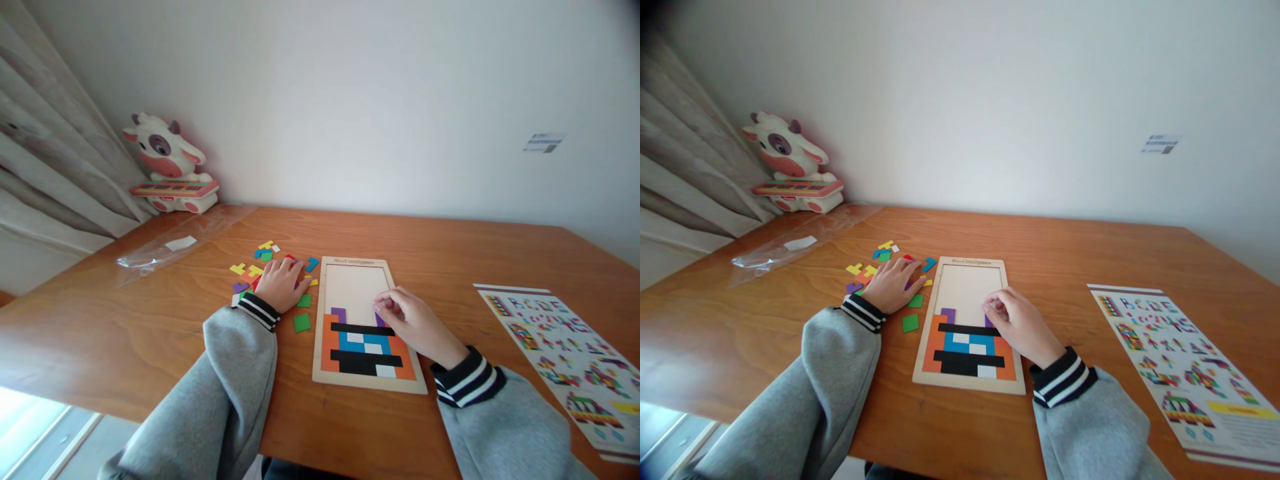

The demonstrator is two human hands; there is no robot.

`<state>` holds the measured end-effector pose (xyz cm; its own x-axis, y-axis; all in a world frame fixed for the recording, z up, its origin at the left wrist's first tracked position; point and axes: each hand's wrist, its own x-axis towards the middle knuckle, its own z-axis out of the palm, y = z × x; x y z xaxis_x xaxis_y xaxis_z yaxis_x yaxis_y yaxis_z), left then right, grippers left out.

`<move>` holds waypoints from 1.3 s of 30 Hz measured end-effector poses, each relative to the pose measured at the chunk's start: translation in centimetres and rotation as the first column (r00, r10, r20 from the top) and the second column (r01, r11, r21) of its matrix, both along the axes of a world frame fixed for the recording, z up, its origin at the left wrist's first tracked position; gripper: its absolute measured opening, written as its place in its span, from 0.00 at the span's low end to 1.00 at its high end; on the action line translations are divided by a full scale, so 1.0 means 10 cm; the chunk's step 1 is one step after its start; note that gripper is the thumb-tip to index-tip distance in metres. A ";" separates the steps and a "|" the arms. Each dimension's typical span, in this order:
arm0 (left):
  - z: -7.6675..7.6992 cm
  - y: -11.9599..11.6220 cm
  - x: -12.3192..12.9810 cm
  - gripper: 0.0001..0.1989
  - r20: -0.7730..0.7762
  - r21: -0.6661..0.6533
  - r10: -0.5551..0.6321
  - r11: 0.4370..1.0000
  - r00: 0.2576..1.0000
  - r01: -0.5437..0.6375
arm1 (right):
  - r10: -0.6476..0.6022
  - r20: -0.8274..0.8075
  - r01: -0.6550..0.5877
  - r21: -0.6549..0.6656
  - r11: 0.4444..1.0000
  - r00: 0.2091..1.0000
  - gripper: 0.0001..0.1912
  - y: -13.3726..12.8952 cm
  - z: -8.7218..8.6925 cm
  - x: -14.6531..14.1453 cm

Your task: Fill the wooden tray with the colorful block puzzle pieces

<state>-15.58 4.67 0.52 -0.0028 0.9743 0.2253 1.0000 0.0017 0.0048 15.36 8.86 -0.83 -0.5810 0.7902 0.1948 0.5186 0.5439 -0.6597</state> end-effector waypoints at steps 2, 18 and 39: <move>0.04 -0.02 -0.06 0.24 0.006 0.053 0.042 0.998 0.999 -0.042 | 0.004 0.002 -0.004 0.003 1.000 1.000 0.13 0.00 0.00 0.00; -0.03 0.08 -0.69 0.27 0.313 0.032 0.055 0.997 0.948 -0.068 | 0.008 0.001 -0.008 -0.013 1.000 1.000 0.14 0.00 0.00 0.00; 0.12 -0.07 -0.46 0.20 0.188 -0.015 -0.313 0.947 0.931 0.321 | 0.015 0.020 -0.015 -0.003 1.000 1.000 0.14 -0.01 0.03 0.00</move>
<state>-20.19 3.97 1.77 0.2714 0.9401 0.2065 0.9308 -0.3110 0.1922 15.33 8.79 -0.49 -0.5963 0.7820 0.1810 0.5237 0.5500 -0.6506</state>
